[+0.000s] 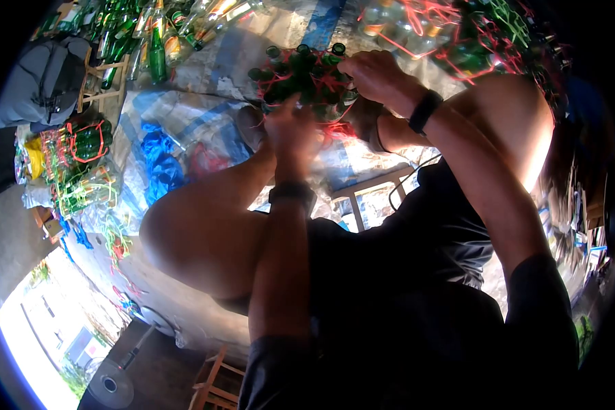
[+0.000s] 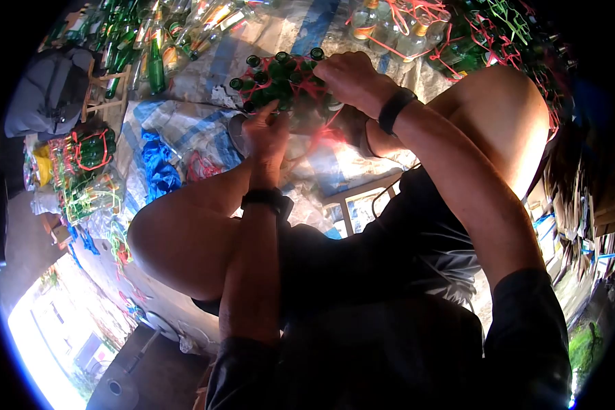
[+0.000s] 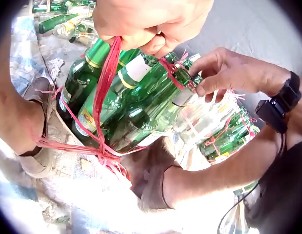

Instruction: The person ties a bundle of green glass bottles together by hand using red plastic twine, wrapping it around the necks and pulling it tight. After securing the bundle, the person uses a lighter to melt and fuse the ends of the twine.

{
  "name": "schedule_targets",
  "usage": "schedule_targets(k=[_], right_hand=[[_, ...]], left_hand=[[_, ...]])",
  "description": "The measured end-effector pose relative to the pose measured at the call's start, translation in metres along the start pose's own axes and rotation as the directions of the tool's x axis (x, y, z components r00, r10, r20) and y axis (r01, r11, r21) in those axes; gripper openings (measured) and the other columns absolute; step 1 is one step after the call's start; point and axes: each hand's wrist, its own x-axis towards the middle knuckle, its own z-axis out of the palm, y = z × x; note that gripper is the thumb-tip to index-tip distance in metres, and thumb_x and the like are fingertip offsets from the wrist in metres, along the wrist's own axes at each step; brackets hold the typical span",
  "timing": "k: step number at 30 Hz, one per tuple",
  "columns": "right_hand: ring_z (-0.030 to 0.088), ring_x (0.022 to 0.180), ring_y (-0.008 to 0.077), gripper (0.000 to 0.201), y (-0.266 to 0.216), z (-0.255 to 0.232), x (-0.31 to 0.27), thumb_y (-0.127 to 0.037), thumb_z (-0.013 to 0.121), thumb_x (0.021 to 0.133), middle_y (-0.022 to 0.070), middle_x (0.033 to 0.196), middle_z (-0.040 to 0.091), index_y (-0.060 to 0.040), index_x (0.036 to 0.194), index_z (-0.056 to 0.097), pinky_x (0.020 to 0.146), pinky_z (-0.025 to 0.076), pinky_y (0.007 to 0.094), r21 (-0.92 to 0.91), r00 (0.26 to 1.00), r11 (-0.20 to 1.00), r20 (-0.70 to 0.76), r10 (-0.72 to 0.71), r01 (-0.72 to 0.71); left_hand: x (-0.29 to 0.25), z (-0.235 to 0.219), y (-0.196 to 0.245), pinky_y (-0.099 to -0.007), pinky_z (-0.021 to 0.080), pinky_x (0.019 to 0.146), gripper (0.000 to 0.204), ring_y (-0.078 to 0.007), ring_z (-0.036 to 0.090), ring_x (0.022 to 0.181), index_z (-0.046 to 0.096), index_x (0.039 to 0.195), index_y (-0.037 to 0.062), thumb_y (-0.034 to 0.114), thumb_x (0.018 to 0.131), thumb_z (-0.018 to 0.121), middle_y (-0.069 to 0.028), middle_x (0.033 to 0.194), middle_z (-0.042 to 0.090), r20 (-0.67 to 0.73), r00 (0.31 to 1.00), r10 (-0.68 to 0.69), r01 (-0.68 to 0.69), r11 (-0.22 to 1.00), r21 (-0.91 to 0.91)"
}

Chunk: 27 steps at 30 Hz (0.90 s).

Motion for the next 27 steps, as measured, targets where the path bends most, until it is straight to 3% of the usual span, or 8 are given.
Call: schedule_targets(k=[4,9,15,17,18,21,23,27], right_hand=[[0.069,0.085,0.0344,0.017,-0.03,-0.031,-0.009,-0.007,0.066,0.079,0.0163,0.085,0.069,-0.0085,0.095,0.068,0.069,0.054,0.0448,0.004,0.988,0.994,-0.112,0.109,-0.109],[0.069,0.095,0.0359,0.055,-0.057,0.031,-0.014,-0.02,0.069,0.076,0.0202,0.101,0.069,0.0014,0.126,0.058,0.082,0.055,0.0455,0.275,0.801,0.96,0.585,-0.13,-0.045],[0.068,0.087,0.0334,0.048,-0.095,0.086,-0.055,-0.027,0.068,0.08,0.0181,0.094,0.07,0.0029,0.117,0.063,0.078,0.053,0.0435,0.742,0.878,0.67,0.329,-0.349,-0.012],[0.069,0.073,0.024,0.021,-0.1,0.064,-0.04,-0.02,0.07,0.081,0.0116,0.075,0.071,0.0008,0.082,0.068,0.072,0.053,0.0416,0.412,0.566,0.911,0.749,-0.343,0.008],[0.065,0.057,0.024,0.026,-0.088,0.066,-0.047,-0.017,0.07,0.079,0.0087,0.055,0.062,0.0004,0.062,0.064,0.062,0.051,0.0418,0.541,0.649,0.798,0.712,-0.266,-0.267],[0.059,0.051,0.0185,0.027,-0.065,0.001,-0.03,-0.022,0.065,0.088,0.0086,0.057,0.061,0.0019,0.075,0.065,0.05,0.047,0.0344,0.404,0.715,0.915,0.641,-0.28,-0.004],[0.056,0.051,0.0128,0.029,-0.06,-0.062,-0.02,-0.025,0.064,0.092,0.0049,0.056,0.058,0.001,0.078,0.064,0.048,0.046,0.0313,0.609,0.694,0.699,0.684,-0.225,-0.374],[0.054,0.051,0.0082,0.038,-0.039,-0.132,-0.017,-0.032,0.064,0.097,-0.0002,0.06,0.056,0.0,0.077,0.065,0.047,0.045,0.0261,0.63,0.741,0.61,0.664,-0.102,-0.481]], left_hand=[[0.001,-0.003,0.002,-0.0252,0.045,0.052,0.024,-0.005,0.055,0.056,0.075,0.107,-0.0005,0.006,0.084,0.072,-0.0016,0.068,0.069,0.049,0.989,-0.137,0.143,0.979,-0.148],[0.003,-0.001,0.001,-0.0234,0.042,0.052,0.025,-0.0036,0.053,0.057,0.075,0.108,-0.0004,0.005,0.084,0.072,0.0011,0.07,0.069,0.021,0.99,-0.136,0.138,0.97,-0.199],[0.003,-0.009,0.004,-0.023,0.044,0.058,0.029,-0.0052,0.057,0.065,0.074,0.109,-0.0031,0.004,0.082,0.072,-0.0024,0.077,0.072,0.063,0.969,-0.238,0.246,0.945,-0.217],[0.005,-0.006,0.0,-0.0241,0.046,0.061,0.031,-0.0067,0.059,0.069,0.074,0.11,-0.0047,0.006,0.08,0.072,-0.0045,0.08,0.073,0.041,0.978,-0.206,0.21,0.957,-0.198],[0.005,-0.005,0.002,-0.0241,0.046,0.061,0.031,-0.0067,0.059,0.069,0.074,0.11,-0.0047,0.006,0.08,0.072,-0.0045,0.08,0.073,0.039,0.978,-0.204,0.208,0.957,-0.204],[0.007,-0.006,0.005,-0.0247,0.048,0.062,0.031,-0.0072,0.06,0.07,0.074,0.11,-0.0044,0.006,0.081,0.072,-0.0065,0.082,0.074,0.052,0.97,-0.236,0.241,0.94,-0.24],[0.007,-0.005,0.005,-0.0245,0.046,0.062,0.028,-0.0061,0.059,0.07,0.074,0.108,-0.0045,0.005,0.082,0.071,-0.0039,0.082,0.073,0.054,0.974,-0.219,0.225,0.956,-0.186],[0.01,0.005,-0.008,-0.0237,0.044,0.059,0.023,-0.0046,0.055,0.068,0.075,0.106,-0.0039,0.004,0.085,0.071,0.0011,0.079,0.07,0.042,0.985,-0.17,0.175,0.956,-0.237]])
